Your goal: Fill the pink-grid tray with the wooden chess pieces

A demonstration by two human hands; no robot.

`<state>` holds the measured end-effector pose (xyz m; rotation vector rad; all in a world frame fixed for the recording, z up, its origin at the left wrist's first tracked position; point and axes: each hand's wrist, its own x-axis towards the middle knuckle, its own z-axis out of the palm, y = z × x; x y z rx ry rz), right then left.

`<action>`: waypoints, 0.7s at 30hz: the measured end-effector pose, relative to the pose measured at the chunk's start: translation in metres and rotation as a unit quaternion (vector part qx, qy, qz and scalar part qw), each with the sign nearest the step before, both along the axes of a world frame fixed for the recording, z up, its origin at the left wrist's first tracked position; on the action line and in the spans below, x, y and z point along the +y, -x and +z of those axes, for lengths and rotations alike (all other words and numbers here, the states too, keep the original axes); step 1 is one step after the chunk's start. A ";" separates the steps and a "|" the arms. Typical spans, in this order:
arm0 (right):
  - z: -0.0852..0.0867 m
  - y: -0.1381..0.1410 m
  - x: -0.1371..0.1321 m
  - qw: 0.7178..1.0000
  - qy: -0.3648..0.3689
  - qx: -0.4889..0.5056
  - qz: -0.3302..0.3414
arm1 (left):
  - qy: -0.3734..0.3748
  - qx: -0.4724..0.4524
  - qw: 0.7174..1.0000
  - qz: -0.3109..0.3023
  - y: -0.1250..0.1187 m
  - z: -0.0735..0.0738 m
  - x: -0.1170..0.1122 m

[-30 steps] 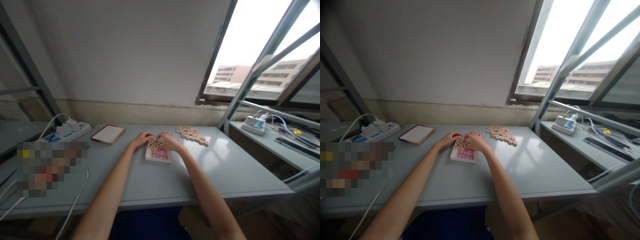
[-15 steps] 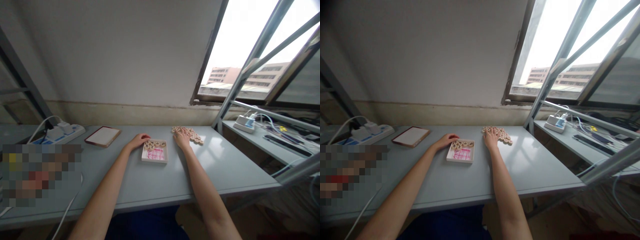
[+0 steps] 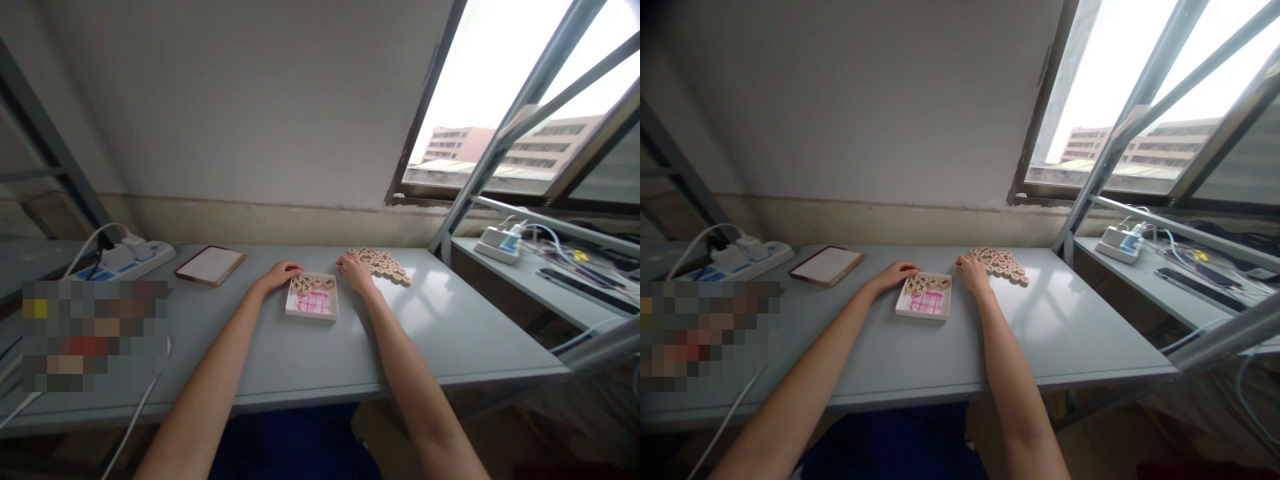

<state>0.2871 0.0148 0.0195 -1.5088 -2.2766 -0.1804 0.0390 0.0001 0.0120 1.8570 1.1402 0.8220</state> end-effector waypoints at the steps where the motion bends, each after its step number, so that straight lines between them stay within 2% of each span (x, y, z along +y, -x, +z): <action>1: 0.003 0.001 0.000 1.000 0.004 0.015 0.003 | 0.001 -0.002 1.000 0.000 0.000 0.000 0.000; 4: 0.018 0.003 -0.002 0.991 0.008 0.133 0.028 | -0.002 0.001 1.000 0.001 0.001 0.000 0.000; 6: 0.030 0.005 -0.005 0.967 0.041 0.232 0.094 | -0.006 0.009 1.000 0.000 0.001 0.000 0.000; 8: 0.039 0.009 -0.011 0.938 0.113 0.272 0.183 | -0.009 0.013 1.000 -0.002 0.000 0.000 0.000; 10: 0.043 0.015 -0.017 0.917 0.193 0.250 0.243 | -0.014 0.015 1.000 0.000 -0.001 0.001 -0.001; 13: 0.041 0.024 -0.022 0.904 0.276 0.190 0.265 | -0.013 0.014 1.000 0.005 -0.001 0.001 -0.001; 21: 0.033 0.030 -0.021 0.899 0.300 0.120 0.297 | -0.035 0.039 0.998 0.017 0.000 0.000 0.001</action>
